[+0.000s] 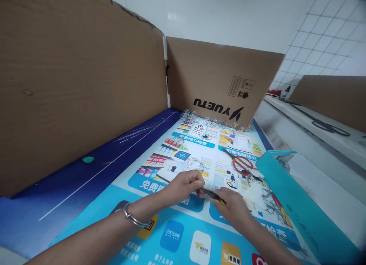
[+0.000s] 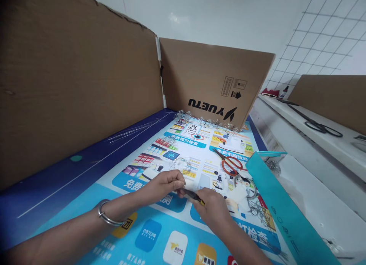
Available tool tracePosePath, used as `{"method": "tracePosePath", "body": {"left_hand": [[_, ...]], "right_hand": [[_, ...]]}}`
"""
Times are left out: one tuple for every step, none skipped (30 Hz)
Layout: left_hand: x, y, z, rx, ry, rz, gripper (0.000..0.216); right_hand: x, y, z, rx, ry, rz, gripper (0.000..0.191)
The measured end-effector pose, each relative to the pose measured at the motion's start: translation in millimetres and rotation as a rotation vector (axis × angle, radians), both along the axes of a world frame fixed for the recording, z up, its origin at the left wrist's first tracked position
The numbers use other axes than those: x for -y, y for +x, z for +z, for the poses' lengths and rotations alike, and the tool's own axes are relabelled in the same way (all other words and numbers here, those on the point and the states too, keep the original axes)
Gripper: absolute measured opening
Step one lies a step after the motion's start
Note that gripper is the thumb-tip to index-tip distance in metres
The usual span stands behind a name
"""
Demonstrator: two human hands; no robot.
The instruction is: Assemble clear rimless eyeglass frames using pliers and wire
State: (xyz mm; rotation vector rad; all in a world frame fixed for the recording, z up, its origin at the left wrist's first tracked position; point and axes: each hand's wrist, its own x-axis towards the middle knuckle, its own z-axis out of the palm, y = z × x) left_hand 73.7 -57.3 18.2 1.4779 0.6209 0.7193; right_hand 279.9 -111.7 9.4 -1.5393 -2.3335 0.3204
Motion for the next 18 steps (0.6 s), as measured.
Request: {"method": "tracePosePath", "body": {"left_hand": [[-1.3,-0.5,0.5,0.010,-0.015,-0.009,0.015],[-2.9,-1.1,0.9,0.016,-0.026,-0.016,0.016],[-4.8,-1.8,1.1,0.014,-0.029,-0.020,0.017],[-6.8,-2.6,1.2,0.002,-0.023,-0.020,0.018],[-8.7,-3.5,1.3,-0.018,-0.006,-0.016,0.019],[-10.5,-4.4,1.5,-0.043,0.014,-0.008,0.020],[-12.2,-5.3,1.6,-0.070,0.031,0.002,0.021],[-13.6,-6.1,1.7,-0.095,0.041,0.012,0.021],[-14.7,-6.7,1.8,-0.115,0.045,0.023,0.021],[-15.7,-7.2,1.8,-0.128,0.043,0.034,0.021],[-16.3,-7.5,1.6,-0.137,0.039,0.044,0.020],[-16.7,-7.6,1.3,-0.143,0.032,0.050,0.020],[-16.8,-7.4,0.8,-0.144,0.024,0.053,0.020],[-16.6,-7.0,0.3,-0.144,0.015,0.052,0.020],[-16.2,-6.4,-0.3,-0.143,0.003,0.049,0.020],[-15.6,-5.8,-0.8,-0.142,-0.010,0.044,0.021],[-14.8,-5.1,-1.3,-0.141,-0.024,0.040,0.021],[-13.9,-4.4,-1.5,-0.139,-0.037,0.035,0.022]], "right_hand": [[0.0,0.1,-3.1,-0.017,0.032,-0.009,0.018],[0.0,0.2,-6.5,-0.030,0.063,-0.017,0.018],[-0.1,0.3,-9.8,-0.035,0.086,-0.022,0.018],[-0.2,0.6,-12.7,-0.036,0.099,-0.027,0.018],[-0.3,1.0,-15.1,-0.037,0.107,-0.031,0.018],[-0.5,1.4,-16.8,-0.037,0.115,-0.035,0.017],[-0.6,1.7,-17.9,-0.038,0.123,-0.036,0.016],[-0.7,2.0,-18.4,-0.039,0.128,-0.037,0.014],[-0.7,2.2,-18.4,-0.039,0.134,-0.038,0.013],[-0.7,2.2,-18.2,-0.039,0.138,-0.037,0.013],[-0.5,2.0,-17.7,-0.040,0.142,-0.037,0.012],[-0.2,1.7,-17.1,-0.041,0.146,-0.037,0.012],[0.1,1.4,-16.7,-0.043,0.151,-0.038,0.012],[0.5,1.1,-16.4,-0.045,0.155,-0.037,0.012],[0.9,0.8,-16.3,-0.046,0.159,-0.037,0.012],[1.2,0.7,-16.6,-0.048,0.160,-0.036,0.012],[1.4,0.7,-17.2,-0.048,0.167,-0.033,0.012],[1.4,1.0,-18.1,-0.047,0.178,-0.026,0.012]]}}
